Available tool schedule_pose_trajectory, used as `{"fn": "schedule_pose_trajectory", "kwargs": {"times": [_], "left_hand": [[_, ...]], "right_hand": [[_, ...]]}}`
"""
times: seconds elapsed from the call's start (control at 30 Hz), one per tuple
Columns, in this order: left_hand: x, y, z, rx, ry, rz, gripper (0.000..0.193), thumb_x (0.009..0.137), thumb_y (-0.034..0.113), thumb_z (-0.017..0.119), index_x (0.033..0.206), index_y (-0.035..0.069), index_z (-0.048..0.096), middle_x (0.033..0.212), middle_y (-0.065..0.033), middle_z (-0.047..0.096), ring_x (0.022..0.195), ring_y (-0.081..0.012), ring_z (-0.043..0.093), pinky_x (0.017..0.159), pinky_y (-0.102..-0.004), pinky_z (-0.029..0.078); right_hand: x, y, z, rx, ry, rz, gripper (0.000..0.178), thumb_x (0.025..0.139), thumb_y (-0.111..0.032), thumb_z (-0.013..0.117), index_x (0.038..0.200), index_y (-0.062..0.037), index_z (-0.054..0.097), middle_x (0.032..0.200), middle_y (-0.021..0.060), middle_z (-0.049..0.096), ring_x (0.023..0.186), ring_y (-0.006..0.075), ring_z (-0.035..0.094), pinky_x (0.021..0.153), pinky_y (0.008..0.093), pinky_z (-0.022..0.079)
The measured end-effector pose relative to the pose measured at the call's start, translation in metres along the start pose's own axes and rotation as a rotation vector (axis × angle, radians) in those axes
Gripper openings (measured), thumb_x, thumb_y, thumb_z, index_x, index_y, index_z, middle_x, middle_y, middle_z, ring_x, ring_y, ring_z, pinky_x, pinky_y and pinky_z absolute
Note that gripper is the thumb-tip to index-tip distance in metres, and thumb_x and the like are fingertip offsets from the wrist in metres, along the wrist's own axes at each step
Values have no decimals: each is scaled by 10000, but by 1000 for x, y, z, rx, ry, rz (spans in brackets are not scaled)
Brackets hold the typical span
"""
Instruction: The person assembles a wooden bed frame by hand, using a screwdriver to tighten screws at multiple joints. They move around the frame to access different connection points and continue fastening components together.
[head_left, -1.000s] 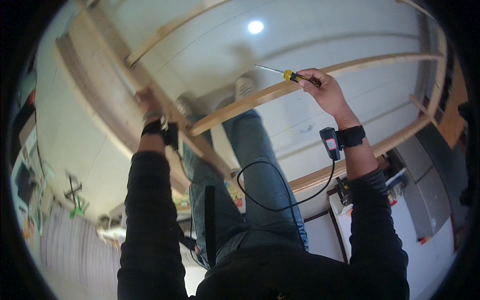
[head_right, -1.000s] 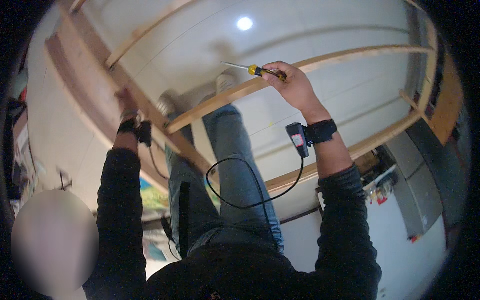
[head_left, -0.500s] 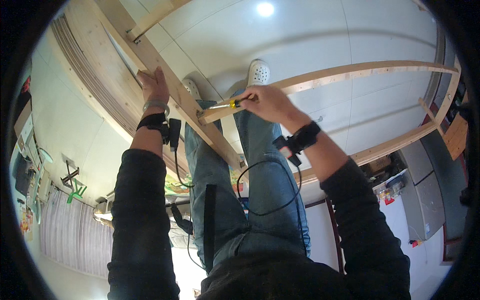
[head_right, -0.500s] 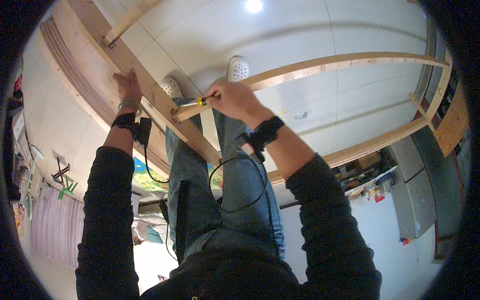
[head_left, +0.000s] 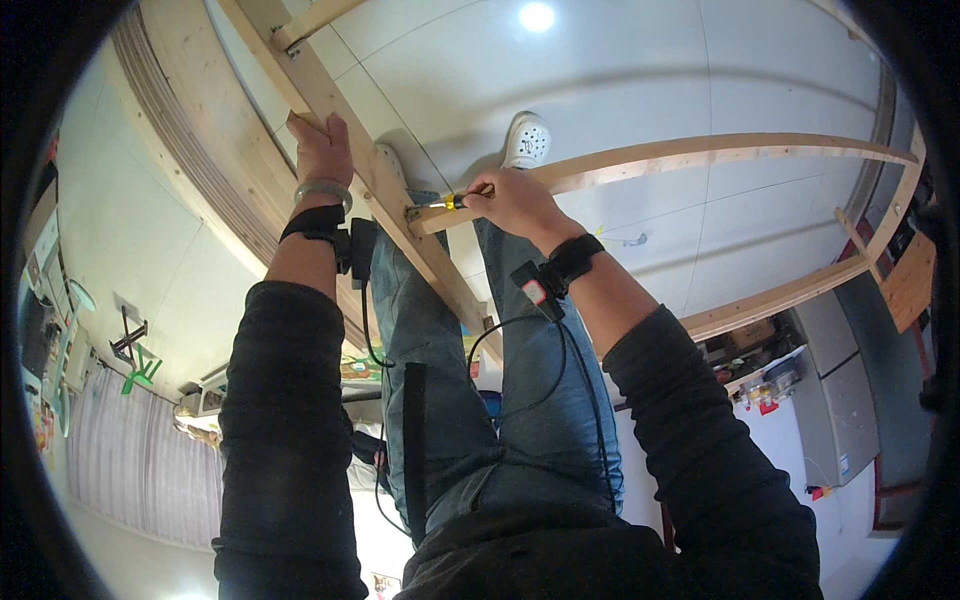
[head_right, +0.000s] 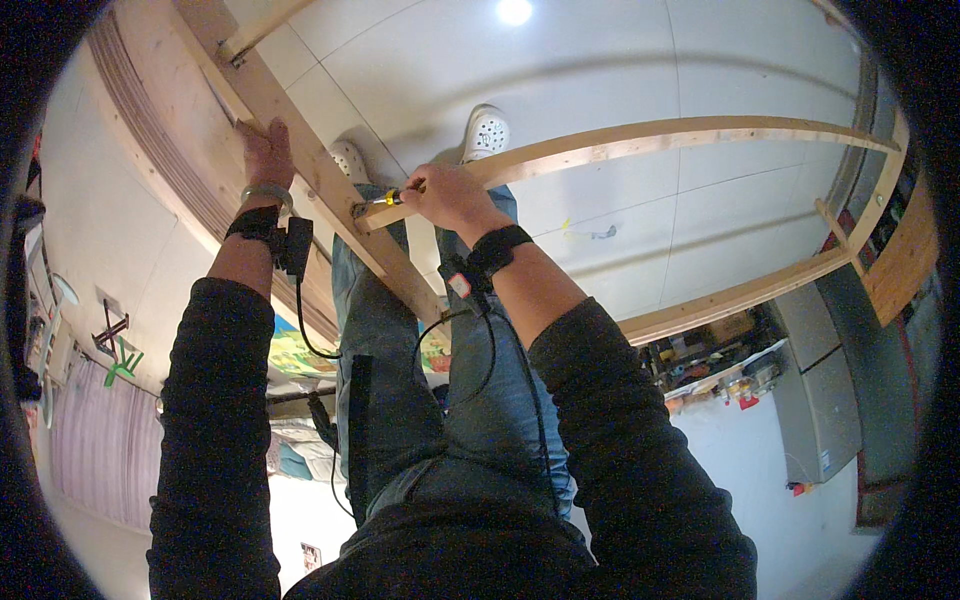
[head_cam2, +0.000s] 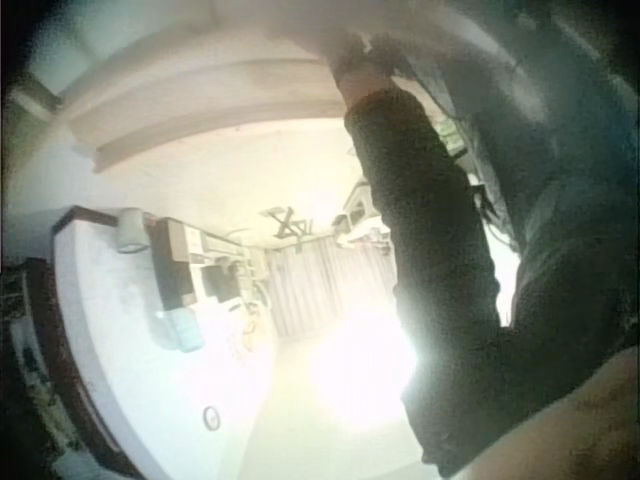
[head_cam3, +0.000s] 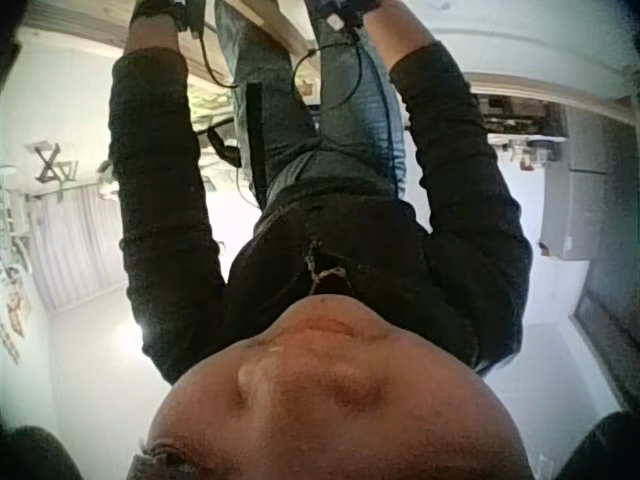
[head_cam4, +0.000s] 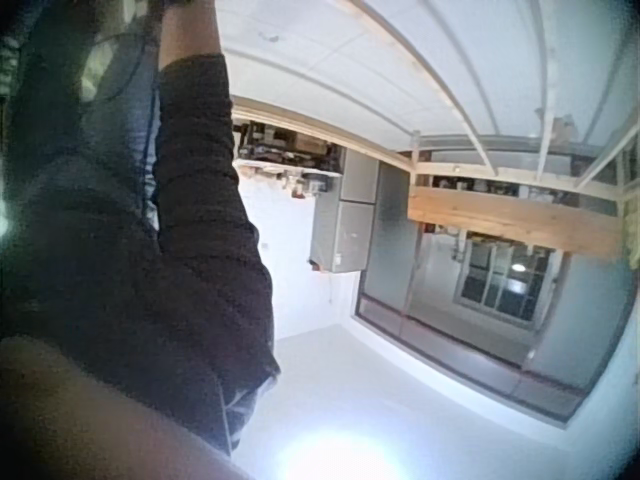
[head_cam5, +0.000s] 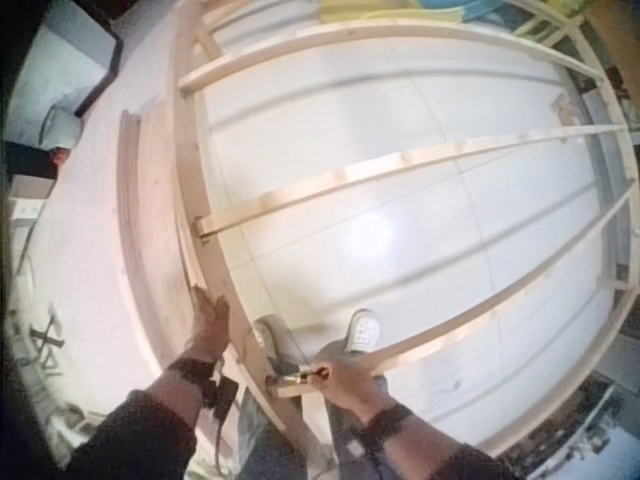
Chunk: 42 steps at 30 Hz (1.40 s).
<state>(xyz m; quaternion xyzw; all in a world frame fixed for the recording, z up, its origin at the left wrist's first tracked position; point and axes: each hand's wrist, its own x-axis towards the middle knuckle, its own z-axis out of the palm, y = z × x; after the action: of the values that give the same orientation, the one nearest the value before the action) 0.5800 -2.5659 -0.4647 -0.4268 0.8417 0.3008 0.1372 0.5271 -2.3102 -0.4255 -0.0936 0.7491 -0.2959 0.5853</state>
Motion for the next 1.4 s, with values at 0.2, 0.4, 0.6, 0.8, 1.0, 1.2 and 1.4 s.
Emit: {"fn": "schedule_pose_trajectory", "kwargs": {"times": [0.2,0.4,0.6,0.8,1.0,1.2,1.4], "left_hand": [[3,-2,3,-43,56,120,607,860,320,462,1251,7,119,968,-331,545,899,-468,544,753,-464,455],[6,-9,7,-62,44,52,604,854,327,467,1249,19,131,965,-325,550,884,-470,549,746,-476,454],[6,-7,7,-75,67,91,605,848,343,466,1254,34,142,959,-318,557,887,-467,549,754,-476,455],[3,1,4,-33,49,25,586,844,346,468,1240,42,162,945,-304,568,886,-462,550,751,-476,455],[4,1,4,-9,26,-12,578,840,361,460,1232,55,166,934,-283,582,876,-448,562,756,-477,453],[3,0,5,27,63,1,612,831,373,468,1252,62,150,922,-291,584,875,-440,567,764,-472,455],[4,0,4,-13,47,14,613,829,371,467,1255,66,148,923,-295,582,867,-449,564,761,-480,458]], "right_hand": [[4,4,3,-23,-20,24,267,752,-322,607,865,-85,653,810,108,650,771,266,622,698,372,485],[10,0,1,-41,-10,66,258,743,-319,601,781,-73,666,732,104,650,729,269,623,706,361,487],[23,2,-3,-76,-132,207,271,760,-278,527,669,-67,669,610,94,629,689,278,615,702,358,486],[28,8,-3,-243,-216,-51,142,762,-210,550,803,-115,647,684,86,636,681,263,623,668,368,492],[23,11,-7,-299,-200,-87,140,758,-193,581,879,-139,625,698,64,636,696,238,632,638,364,494],[24,2,-6,-344,-249,-29,164,783,-208,554,920,-155,626,702,43,639,691,222,633,643,355,495],[26,9,-6,-225,-266,53,177,792,-231,553,912,-125,630,689,50,632,672,205,625,627,335,490]]}}
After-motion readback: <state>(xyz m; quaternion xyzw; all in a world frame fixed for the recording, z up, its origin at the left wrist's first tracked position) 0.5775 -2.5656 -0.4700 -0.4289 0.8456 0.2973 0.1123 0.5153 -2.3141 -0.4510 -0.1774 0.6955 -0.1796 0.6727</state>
